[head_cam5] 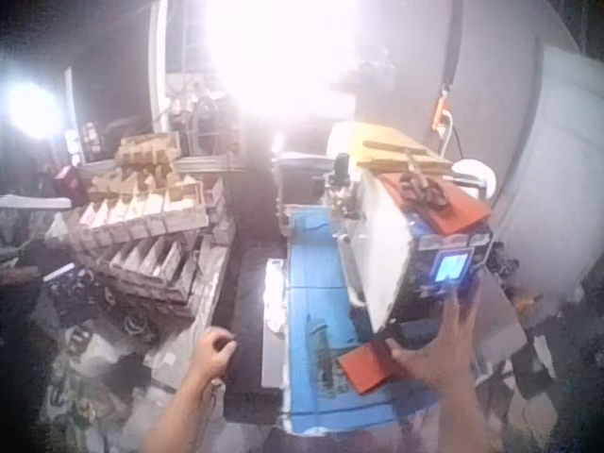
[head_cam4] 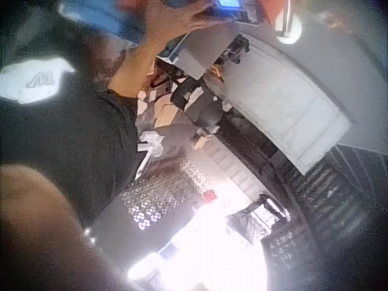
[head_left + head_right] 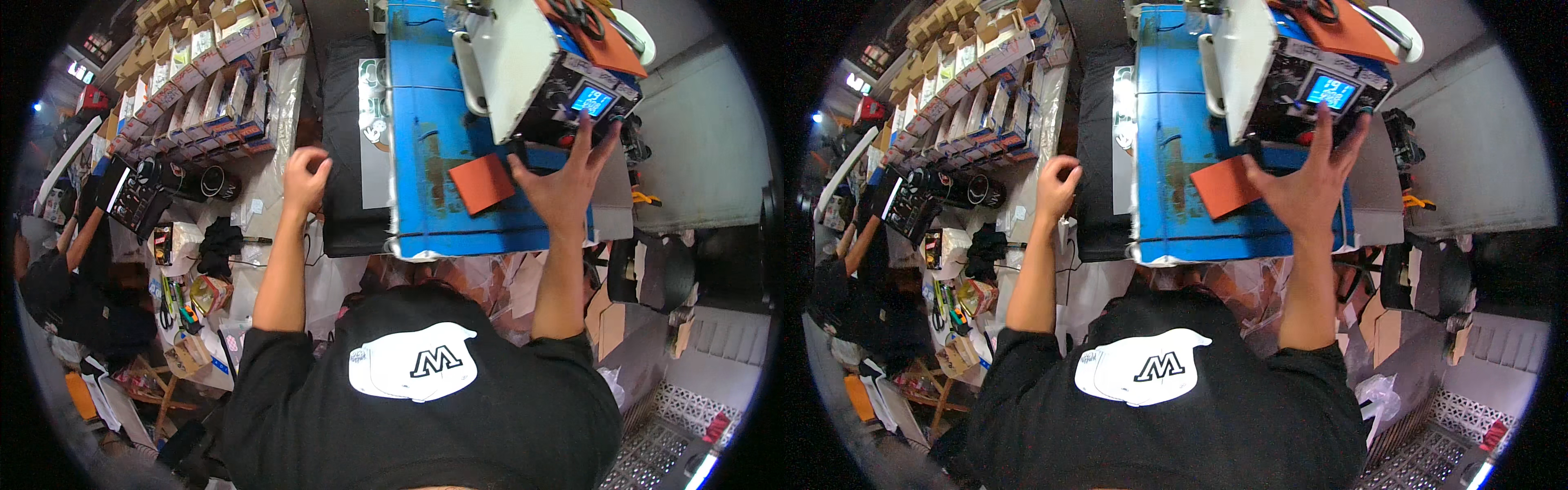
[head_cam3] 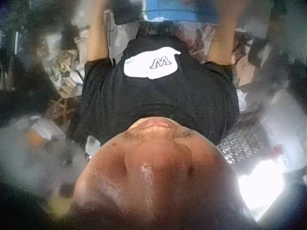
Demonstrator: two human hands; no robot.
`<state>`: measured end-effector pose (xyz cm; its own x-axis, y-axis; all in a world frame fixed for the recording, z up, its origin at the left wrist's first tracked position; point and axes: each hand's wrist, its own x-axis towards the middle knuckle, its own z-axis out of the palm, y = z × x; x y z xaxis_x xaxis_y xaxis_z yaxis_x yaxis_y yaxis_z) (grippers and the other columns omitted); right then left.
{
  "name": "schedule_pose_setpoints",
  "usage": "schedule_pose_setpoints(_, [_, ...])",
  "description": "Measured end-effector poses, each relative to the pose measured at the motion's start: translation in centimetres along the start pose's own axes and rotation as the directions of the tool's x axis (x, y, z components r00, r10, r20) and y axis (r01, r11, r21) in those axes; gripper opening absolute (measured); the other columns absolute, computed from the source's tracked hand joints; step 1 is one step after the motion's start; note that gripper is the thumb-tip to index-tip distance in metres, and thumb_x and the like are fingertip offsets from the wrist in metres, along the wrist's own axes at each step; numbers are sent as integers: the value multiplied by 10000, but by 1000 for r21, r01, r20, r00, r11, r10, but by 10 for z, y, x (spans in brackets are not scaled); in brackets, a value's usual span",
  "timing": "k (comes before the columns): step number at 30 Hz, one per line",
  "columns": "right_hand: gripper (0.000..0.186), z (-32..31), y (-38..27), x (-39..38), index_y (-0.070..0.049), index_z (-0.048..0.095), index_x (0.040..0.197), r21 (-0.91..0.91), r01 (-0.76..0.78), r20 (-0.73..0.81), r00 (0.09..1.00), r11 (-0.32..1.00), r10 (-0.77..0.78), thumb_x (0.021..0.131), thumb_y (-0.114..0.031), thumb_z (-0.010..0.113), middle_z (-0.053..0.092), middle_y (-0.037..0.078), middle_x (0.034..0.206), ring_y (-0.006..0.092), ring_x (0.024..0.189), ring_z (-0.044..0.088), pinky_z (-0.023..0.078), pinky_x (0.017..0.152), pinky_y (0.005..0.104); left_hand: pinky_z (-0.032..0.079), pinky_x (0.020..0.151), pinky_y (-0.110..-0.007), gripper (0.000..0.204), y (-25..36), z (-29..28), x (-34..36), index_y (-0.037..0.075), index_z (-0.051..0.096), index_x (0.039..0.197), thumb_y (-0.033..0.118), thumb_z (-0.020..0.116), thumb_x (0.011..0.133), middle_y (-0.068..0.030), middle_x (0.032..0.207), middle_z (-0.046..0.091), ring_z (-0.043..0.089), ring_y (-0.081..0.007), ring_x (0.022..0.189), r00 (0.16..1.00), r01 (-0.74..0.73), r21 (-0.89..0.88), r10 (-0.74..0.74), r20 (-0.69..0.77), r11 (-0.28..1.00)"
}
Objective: The person places black t-shirts onto a heat press machine, aligns a vinyl transfer sheet with a coffee and pickleball design, and uses a squeegee to smooth the transfer. They then operate the heat press to apply the design and remove the finished shirts.
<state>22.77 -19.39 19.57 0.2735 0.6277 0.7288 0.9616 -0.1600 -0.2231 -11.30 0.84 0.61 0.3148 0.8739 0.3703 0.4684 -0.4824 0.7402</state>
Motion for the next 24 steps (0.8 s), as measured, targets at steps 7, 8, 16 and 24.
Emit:
schedule_pose_setpoints(7, [1159, 31, -62, 4, -190, 337, 1525, 14, 125, -74, 990, 992, -123, 534, -418, 894, 119, 376, 1525, 572, 1385, 216, 315, 1054, 651, 499, 848, -367, 154, -53, -52, -135, 20, 694, 972, 119, 671, 856, -107, 983, 666, 636, -246, 962, 922, 366, -73, -372, -109, 928])
schedule_pose_setpoints(8, [1164, 35, -66, 3, -192, 333, 1527, 16, 125, -88, 989, 992, -123, 533, -424, 894, 119, 379, 1523, 575, 1382, 216, 309, 1057, 652, 498, 847, -365, 156, -50, -57, -153, 20, 695, 978, 118, 668, 860, -105, 985, 665, 635, -241, 961, 894, 418, -70, -424, -141, 906])
schedule_pose_setpoints(16, [708, 26, -67, -11, -23, 487, 1414, 449, 249, -108, 969, 858, -224, 847, -373, 726, 354, 285, 1490, 421, 1421, 283, 234, 1156, 547, 504, 843, -372, 116, 66, -64, -311, 18, 686, 940, 90, 659, 854, -141, 964, 661, 641, -296, 927, 735, 525, 61, -417, -535, 849])
schedule_pose_setpoints(24, [336, -5, -124, -85, 0, 596, 1161, 999, 25, -1, 767, 29, -642, 852, 7, 725, 494, 145, 1236, 234, 970, 587, 527, 828, 328, 502, 862, -405, 87, 238, 55, -437, 29, 664, 846, 114, 664, 831, -118, 946, 650, 628, -317, 923, 534, 667, -13, -490, -689, 745])
